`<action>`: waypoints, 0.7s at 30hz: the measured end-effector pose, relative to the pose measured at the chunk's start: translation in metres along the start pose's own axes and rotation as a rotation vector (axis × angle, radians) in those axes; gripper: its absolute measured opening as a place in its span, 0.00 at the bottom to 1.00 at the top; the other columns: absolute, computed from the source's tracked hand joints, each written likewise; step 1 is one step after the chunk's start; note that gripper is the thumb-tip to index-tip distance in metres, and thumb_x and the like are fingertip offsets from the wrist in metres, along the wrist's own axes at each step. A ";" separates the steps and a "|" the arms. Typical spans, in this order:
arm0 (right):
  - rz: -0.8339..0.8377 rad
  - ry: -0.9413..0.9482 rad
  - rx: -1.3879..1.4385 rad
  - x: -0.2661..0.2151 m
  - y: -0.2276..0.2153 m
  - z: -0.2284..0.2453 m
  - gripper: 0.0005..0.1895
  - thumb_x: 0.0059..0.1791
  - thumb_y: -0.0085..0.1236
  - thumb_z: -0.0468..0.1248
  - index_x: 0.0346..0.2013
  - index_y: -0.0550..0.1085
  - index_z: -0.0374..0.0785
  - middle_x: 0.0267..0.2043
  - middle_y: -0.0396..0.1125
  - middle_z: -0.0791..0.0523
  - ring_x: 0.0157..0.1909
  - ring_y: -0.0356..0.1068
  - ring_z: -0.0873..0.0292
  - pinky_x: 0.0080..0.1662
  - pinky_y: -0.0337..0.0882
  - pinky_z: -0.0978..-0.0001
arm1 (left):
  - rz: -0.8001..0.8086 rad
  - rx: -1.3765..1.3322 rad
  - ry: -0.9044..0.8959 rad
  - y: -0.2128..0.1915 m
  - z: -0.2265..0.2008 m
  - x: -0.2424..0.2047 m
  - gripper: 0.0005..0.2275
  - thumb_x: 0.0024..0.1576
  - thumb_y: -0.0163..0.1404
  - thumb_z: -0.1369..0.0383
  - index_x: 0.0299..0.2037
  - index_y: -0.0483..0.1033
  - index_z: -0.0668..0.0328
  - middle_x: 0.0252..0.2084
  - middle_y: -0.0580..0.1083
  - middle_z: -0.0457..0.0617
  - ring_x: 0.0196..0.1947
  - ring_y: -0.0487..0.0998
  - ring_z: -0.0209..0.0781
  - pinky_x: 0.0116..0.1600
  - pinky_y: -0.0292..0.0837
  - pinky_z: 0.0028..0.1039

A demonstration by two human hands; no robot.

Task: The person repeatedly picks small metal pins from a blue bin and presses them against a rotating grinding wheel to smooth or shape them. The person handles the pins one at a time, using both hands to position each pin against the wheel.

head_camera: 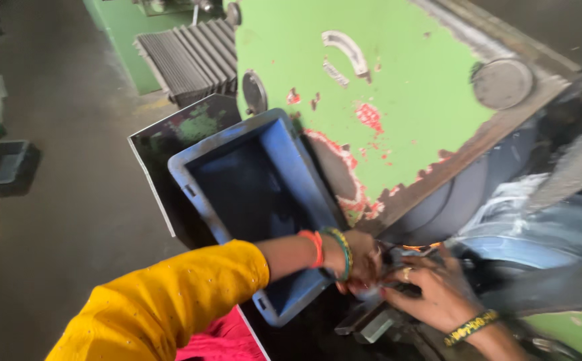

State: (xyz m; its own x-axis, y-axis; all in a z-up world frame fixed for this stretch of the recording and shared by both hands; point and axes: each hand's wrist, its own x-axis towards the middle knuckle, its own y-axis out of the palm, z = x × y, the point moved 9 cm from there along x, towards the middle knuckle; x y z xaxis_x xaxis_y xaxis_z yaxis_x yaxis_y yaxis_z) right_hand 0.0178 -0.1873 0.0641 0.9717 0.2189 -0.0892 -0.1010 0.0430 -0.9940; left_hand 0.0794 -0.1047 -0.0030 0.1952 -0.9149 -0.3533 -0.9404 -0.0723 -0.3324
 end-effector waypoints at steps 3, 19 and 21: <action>0.181 0.115 -0.057 0.000 0.017 -0.003 0.19 0.41 0.58 0.58 0.44 0.83 0.63 0.56 0.72 0.70 0.66 0.62 0.67 0.71 0.44 0.47 | -0.065 0.820 -0.014 -0.029 0.036 -0.006 0.08 0.50 0.61 0.66 0.34 0.80 0.63 0.29 0.80 0.51 0.28 0.83 0.47 0.35 0.79 0.38; 0.253 0.168 -0.036 0.001 0.023 -0.007 0.19 0.45 0.53 0.56 0.47 0.81 0.62 0.57 0.72 0.76 0.71 0.58 0.70 0.77 0.31 0.40 | 0.329 0.992 -0.334 0.006 0.276 -0.002 0.07 0.51 0.60 0.66 0.30 0.81 0.62 0.31 0.81 0.50 0.31 0.82 0.48 0.39 0.79 0.36; 0.292 0.215 -0.057 -0.001 0.027 -0.014 0.19 0.45 0.53 0.56 0.48 0.81 0.63 0.57 0.71 0.74 0.72 0.57 0.71 0.78 0.32 0.44 | 0.311 0.996 -0.321 0.008 0.275 0.000 0.07 0.52 0.60 0.66 0.29 0.81 0.62 0.31 0.81 0.50 0.32 0.82 0.48 0.39 0.79 0.36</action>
State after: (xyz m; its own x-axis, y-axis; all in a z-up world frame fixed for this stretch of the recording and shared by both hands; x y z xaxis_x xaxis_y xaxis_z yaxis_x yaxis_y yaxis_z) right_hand 0.0174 -0.1995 0.0364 0.9269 0.0043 -0.3752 -0.3746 -0.0466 -0.9260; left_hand 0.1488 0.0042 -0.2459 0.1876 -0.6810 -0.7079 -0.3418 0.6304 -0.6970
